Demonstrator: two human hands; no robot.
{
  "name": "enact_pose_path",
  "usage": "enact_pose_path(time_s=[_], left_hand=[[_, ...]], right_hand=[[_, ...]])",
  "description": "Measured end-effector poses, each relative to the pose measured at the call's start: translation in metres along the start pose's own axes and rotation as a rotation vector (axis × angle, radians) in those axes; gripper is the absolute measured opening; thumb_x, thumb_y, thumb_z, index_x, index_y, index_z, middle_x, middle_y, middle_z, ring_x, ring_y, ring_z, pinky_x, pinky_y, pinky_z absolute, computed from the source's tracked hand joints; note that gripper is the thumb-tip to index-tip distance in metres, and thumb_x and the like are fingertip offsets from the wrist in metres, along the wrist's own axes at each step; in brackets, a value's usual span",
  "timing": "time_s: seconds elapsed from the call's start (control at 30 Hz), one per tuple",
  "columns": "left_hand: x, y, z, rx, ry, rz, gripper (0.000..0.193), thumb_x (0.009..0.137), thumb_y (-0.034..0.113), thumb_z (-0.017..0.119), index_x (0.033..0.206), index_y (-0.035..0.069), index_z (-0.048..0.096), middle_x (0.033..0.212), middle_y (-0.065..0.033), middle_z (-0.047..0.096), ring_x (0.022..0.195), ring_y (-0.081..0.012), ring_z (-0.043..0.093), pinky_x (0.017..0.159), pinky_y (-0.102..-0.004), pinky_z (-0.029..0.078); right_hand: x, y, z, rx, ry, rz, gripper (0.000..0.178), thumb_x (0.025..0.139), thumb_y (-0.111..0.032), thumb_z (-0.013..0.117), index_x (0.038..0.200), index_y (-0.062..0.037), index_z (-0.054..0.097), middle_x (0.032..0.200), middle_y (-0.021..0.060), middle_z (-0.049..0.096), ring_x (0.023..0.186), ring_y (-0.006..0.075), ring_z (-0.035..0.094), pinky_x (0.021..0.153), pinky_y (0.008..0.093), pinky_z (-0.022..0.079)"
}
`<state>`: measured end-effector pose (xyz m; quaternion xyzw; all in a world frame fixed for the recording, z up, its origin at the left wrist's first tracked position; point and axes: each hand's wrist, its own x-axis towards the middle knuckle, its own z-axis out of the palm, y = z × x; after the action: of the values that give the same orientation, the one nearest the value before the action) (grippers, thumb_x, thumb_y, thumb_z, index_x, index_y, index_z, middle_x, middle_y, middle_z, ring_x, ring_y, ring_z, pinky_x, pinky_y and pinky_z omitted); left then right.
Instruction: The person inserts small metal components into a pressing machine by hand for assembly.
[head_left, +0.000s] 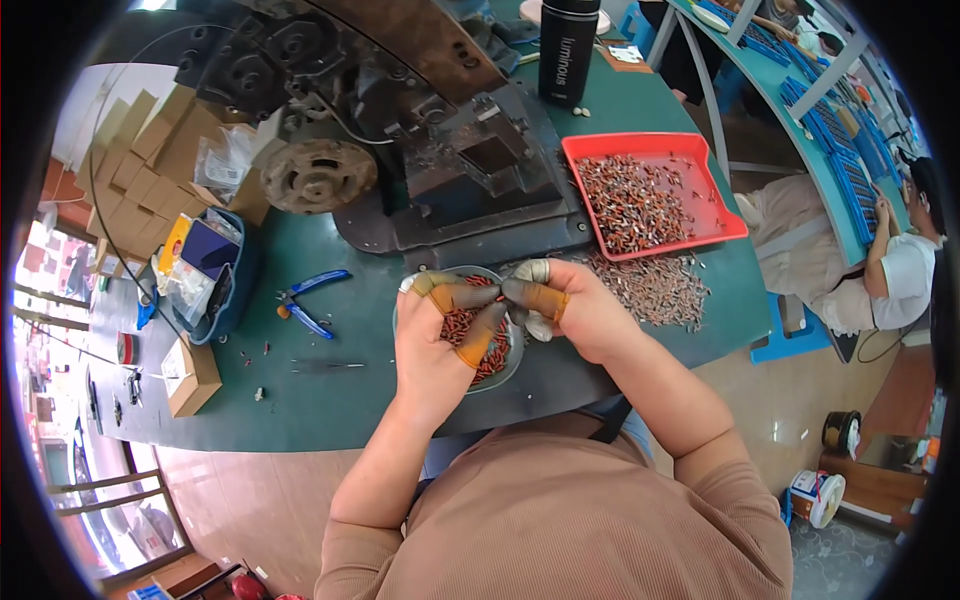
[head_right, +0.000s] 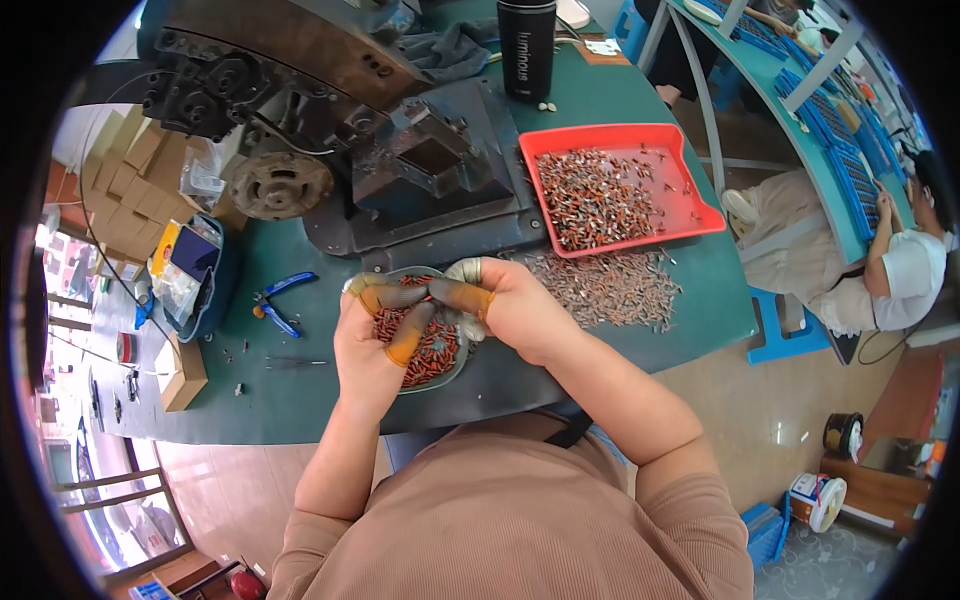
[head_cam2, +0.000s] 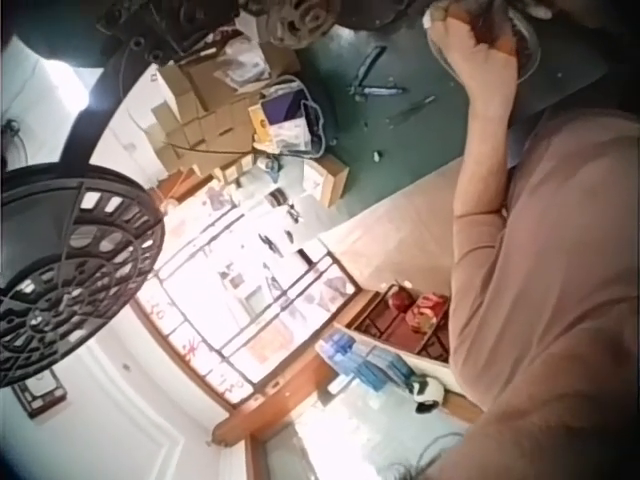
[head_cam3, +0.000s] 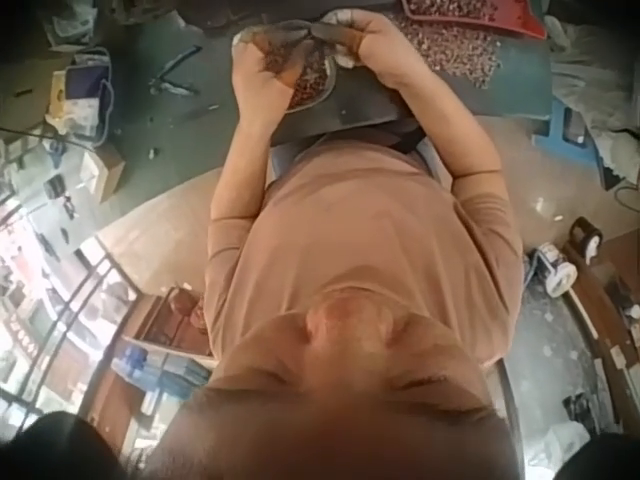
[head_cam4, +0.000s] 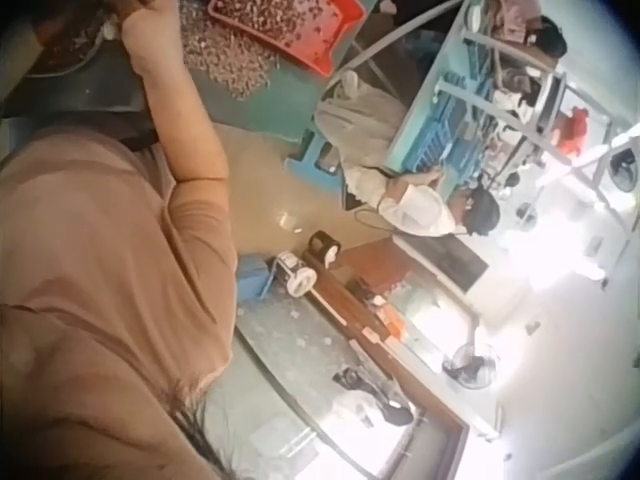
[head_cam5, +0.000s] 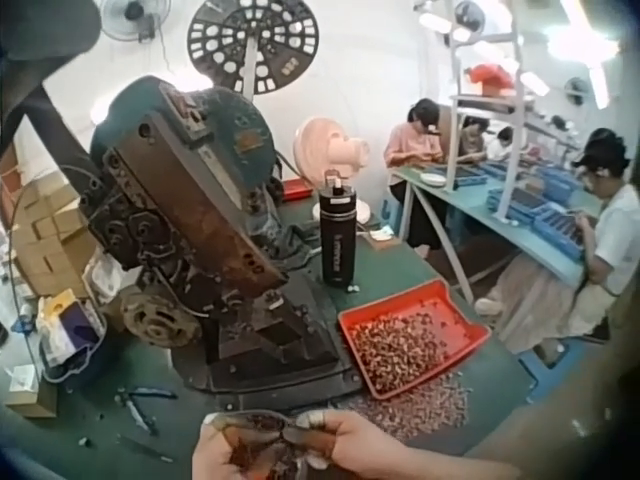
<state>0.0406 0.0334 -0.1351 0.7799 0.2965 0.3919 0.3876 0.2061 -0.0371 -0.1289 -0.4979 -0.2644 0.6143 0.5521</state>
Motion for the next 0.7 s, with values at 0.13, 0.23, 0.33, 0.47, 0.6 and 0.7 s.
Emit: enact_pose_path(time_s=[0.13, 0.23, 0.33, 0.47, 0.6, 0.7], left_hand=[[0.005, 0.009, 0.004, 0.061, -0.018, 0.136, 0.018, 0.074, 0.005, 0.076, 0.089, 0.01, 0.067, 0.093, -0.0049, 0.061, 0.09, -0.0256, 0.05, 0.081, -0.0349, 0.039], [0.004, 0.006, 0.002, 0.086, -0.006, 0.121, 0.018, 0.074, 0.005, 0.076, 0.088, 0.01, 0.067, 0.094, -0.0047, 0.061, 0.09, -0.0248, 0.05, 0.081, -0.0341, 0.039], [-0.001, 0.003, 0.0, -0.041, -0.03, -0.025, 0.018, 0.074, 0.006, 0.077, 0.089, 0.009, 0.067, 0.095, -0.0042, 0.062, 0.091, -0.0237, 0.051, 0.082, -0.0334, 0.04], [-0.003, 0.007, 0.002, -0.061, -0.073, -0.049, 0.019, 0.075, 0.005, 0.077, 0.09, 0.009, 0.067, 0.096, -0.0041, 0.062, 0.093, -0.0228, 0.052, 0.085, -0.0327, 0.041], [-0.004, 0.014, 0.001, -0.007, -0.093, -0.03, 0.018, 0.076, -0.003, 0.074, 0.088, 0.006, 0.064, 0.093, -0.0036, 0.058, 0.094, -0.0184, 0.053, 0.086, -0.0286, 0.041], [-0.004, 0.012, 0.001, -0.012, -0.087, -0.03, 0.018, 0.075, -0.003, 0.074, 0.088, 0.006, 0.064, 0.093, -0.0038, 0.058, 0.094, -0.0188, 0.053, 0.086, -0.0289, 0.041]], right_hand=[[-0.019, -0.005, -0.028, -0.101, -0.066, -0.172, 0.009, 0.091, -0.015, 0.066, 0.093, -0.0059, 0.066, 0.073, -0.0007, 0.06, 0.064, 0.0074, 0.056, 0.054, 0.0214, 0.04], [-0.035, -0.003, -0.051, -0.972, 0.139, -0.683, 0.019, 0.077, -0.003, 0.074, 0.095, -0.0062, 0.07, 0.088, 0.0051, 0.064, 0.076, 0.0198, 0.062, 0.067, 0.0286, 0.05], [-0.049, 0.003, -0.058, -1.26, 0.103, -0.576, 0.022, 0.075, -0.003, 0.074, 0.095, -0.0095, 0.071, 0.09, 0.0052, 0.065, 0.079, 0.0232, 0.063, 0.071, 0.0302, 0.052], [-0.039, 0.01, -0.06, -1.475, 0.022, -0.621, 0.021, 0.072, -0.01, 0.074, 0.092, -0.0131, 0.07, 0.086, 0.0047, 0.059, 0.08, 0.0241, 0.061, 0.068, 0.0362, 0.052], [-0.034, 0.008, -0.057, -1.545, -0.021, -0.734, 0.015, 0.073, -0.016, 0.074, 0.085, -0.0101, 0.067, 0.082, 0.006, 0.055, 0.077, 0.0248, 0.06, 0.065, 0.0392, 0.051], [-0.037, 0.008, -0.06, -1.628, -0.039, -0.625, 0.015, 0.077, -0.018, 0.07, 0.085, -0.0068, 0.063, 0.087, 0.0085, 0.058, 0.083, 0.0265, 0.061, 0.069, 0.0388, 0.053]])
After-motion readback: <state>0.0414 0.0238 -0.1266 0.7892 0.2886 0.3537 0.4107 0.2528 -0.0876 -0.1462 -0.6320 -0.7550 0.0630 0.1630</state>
